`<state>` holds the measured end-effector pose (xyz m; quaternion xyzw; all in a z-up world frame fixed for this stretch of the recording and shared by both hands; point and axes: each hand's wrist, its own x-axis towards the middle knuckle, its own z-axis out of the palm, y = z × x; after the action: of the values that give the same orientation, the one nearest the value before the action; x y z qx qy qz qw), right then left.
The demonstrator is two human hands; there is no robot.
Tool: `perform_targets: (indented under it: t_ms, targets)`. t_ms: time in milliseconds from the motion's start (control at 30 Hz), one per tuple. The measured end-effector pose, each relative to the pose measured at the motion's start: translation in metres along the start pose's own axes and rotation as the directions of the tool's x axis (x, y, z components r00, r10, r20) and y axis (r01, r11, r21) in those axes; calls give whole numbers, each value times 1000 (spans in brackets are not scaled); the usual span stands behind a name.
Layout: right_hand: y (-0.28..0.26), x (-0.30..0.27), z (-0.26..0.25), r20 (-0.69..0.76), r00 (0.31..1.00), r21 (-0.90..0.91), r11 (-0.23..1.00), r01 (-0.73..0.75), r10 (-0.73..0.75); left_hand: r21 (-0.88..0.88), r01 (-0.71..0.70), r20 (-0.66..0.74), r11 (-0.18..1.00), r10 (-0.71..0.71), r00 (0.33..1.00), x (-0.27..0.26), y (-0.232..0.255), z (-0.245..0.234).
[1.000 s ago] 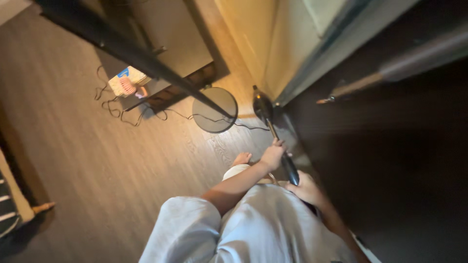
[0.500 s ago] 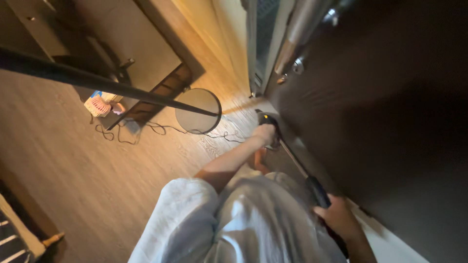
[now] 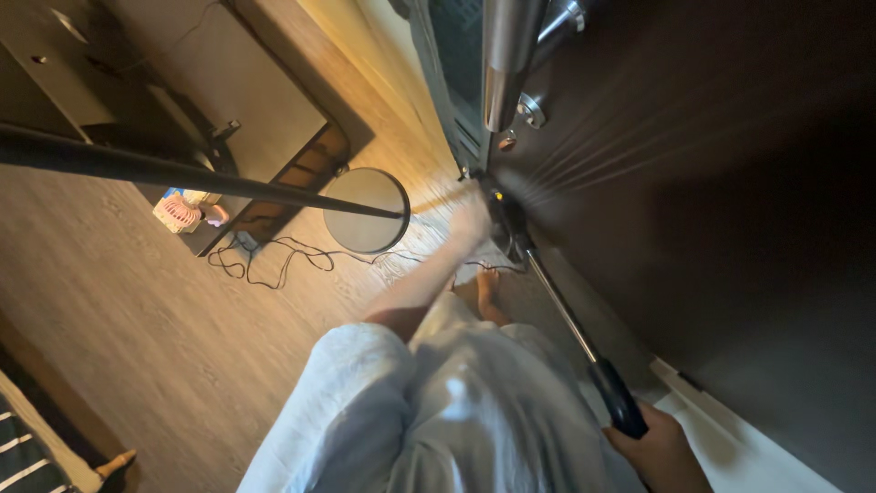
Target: The person vacuums the floor of a room using a stick vacuum cleaner. They move the vacuum back and forth across the wooden floor, cleaning around furniture such as a bed, a TV stand, and a small table.
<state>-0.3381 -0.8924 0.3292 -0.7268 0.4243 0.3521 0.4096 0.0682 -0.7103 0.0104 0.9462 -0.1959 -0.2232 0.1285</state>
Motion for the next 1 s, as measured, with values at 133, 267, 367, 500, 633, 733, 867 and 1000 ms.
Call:
perform_targets:
  t_ms: [133,267,367,500,633,733,867,1000]
  targets:
    - [7,12,3,36,998,-90,995,-41,44,402,-246,-150,882,328,933,82,-28,-53]
    - [-6,20,-6,76,996,-72,997,-40,46,685,17,-60,728,33,998,114,-56,-80]
    - [-16,25,-5,89,996,31,1000,5,-7,681,65,-12,730,-77,997,105,-80,-85]
    - [-19,27,-3,89,993,-12,997,81,-80,705,83,-97,704,-20,995,85,-94,-82]
    - [-26,33,-10,60,996,-202,976,84,-73,764,106,-83,637,-65,994,69,-100,-77]
    - [-36,38,-17,71,997,-264,964,37,-19,720,133,-128,681,-58,990,58,-104,-79]
    - [-52,57,-18,70,997,-185,981,52,-40,666,159,-78,729,-144,986,40,-113,-85]
    - [-80,87,-21,78,979,-25,982,189,-187,617,211,-98,758,-192,976,31,-115,-89]
